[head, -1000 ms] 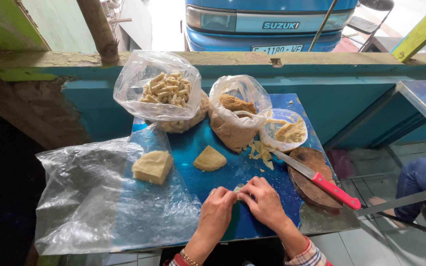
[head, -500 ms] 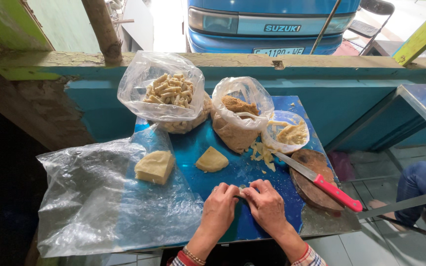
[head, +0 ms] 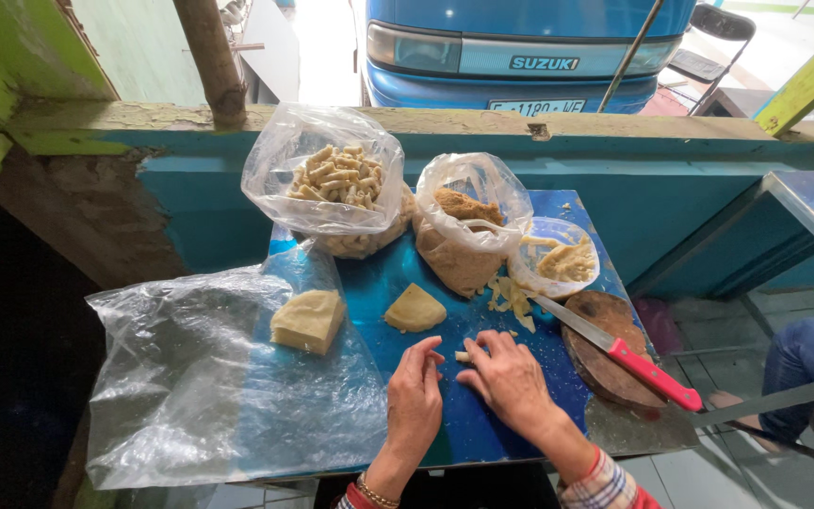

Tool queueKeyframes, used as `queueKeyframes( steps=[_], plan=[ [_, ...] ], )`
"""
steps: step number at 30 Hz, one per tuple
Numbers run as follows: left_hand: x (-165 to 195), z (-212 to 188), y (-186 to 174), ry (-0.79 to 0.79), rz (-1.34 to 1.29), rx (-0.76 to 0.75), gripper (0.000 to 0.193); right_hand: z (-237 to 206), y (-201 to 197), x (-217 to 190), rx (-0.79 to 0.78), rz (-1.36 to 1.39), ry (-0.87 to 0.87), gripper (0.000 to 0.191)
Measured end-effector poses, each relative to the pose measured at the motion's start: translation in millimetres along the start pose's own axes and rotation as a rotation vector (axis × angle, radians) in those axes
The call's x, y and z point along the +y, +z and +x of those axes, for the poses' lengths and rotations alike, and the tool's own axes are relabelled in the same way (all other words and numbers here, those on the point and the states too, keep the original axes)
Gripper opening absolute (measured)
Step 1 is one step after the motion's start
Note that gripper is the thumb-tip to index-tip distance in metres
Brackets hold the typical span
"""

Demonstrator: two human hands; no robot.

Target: The person folds triangular pastry wrappers at a small table. They pinch filling from a plastic bag, place it on a wrapper, fold the wrapper over the filling and press the edges to seal, setting finished pieces aside while working through the stack of wrappers.

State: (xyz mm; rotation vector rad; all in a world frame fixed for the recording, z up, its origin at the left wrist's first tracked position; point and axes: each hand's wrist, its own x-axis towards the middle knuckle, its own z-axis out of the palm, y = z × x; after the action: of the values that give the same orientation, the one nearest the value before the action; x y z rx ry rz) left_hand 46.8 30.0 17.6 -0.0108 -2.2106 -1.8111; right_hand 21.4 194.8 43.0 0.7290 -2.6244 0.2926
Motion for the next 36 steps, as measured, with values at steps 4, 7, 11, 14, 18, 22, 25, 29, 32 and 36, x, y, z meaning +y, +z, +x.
queueKeyframes(
  steps=[4, 7, 11, 14, 18, 22, 25, 29, 32, 36],
  plan=[
    [0.6, 1.0, -1.1, 0.046, -0.098, 0.042, 0.023, 39.8, -13.1, 16.6, -0.152, -0.015, 0.002, 0.018],
    [1.3, 0.6, -0.1, 0.057, -0.102, 0.032, 0.022, 83.4, -39.4, 25.4, 0.06, 0.192, -0.105, 0.014],
    [2.9, -1.6, -1.9, -0.006, -0.051, -0.003, 0.02, 187.9, -53.7, 14.0, 0.306, 0.223, -0.146, 0.005],
    [2.3, -1.5, -3.3, 0.046, -0.069, 0.027, 0.02, 240.1, -44.7, -6.1, 0.545, 0.316, -0.262, 0.015],
    [-3.5, -0.9, -1.9, -0.027, -0.142, 0.022, 0.022, 210.1, -13.7, -13.8, 0.33, 0.25, -0.206, 0.005],
    [-12.8, 0.5, 4.0, -0.016, -0.211, 0.017, 0.022, 145.5, 24.4, 5.0, -0.278, 0.301, -0.236, 0.022],
    [-18.4, 1.0, 6.0, -0.064, -0.319, 0.014, 0.022, 120.7, 45.5, 25.4, -0.199, 0.443, -0.152, 0.012],
    [-18.5, 12.5, -9.8, -0.257, -0.631, -0.044, 0.022, 114.1, 58.0, 35.1, -0.195, 0.448, -0.103, 0.016],
    [-10.3, 18.7, -28.3, -0.18, -0.635, 0.012, 0.021, 113.0, 56.2, 32.0, -0.156, 0.367, -0.171, 0.019],
    [-0.1, 37.1, -49.9, -0.065, -0.483, 0.074, 0.021, 112.8, 48.7, 24.9, -0.174, 0.341, -0.186, 0.029]
  ],
)
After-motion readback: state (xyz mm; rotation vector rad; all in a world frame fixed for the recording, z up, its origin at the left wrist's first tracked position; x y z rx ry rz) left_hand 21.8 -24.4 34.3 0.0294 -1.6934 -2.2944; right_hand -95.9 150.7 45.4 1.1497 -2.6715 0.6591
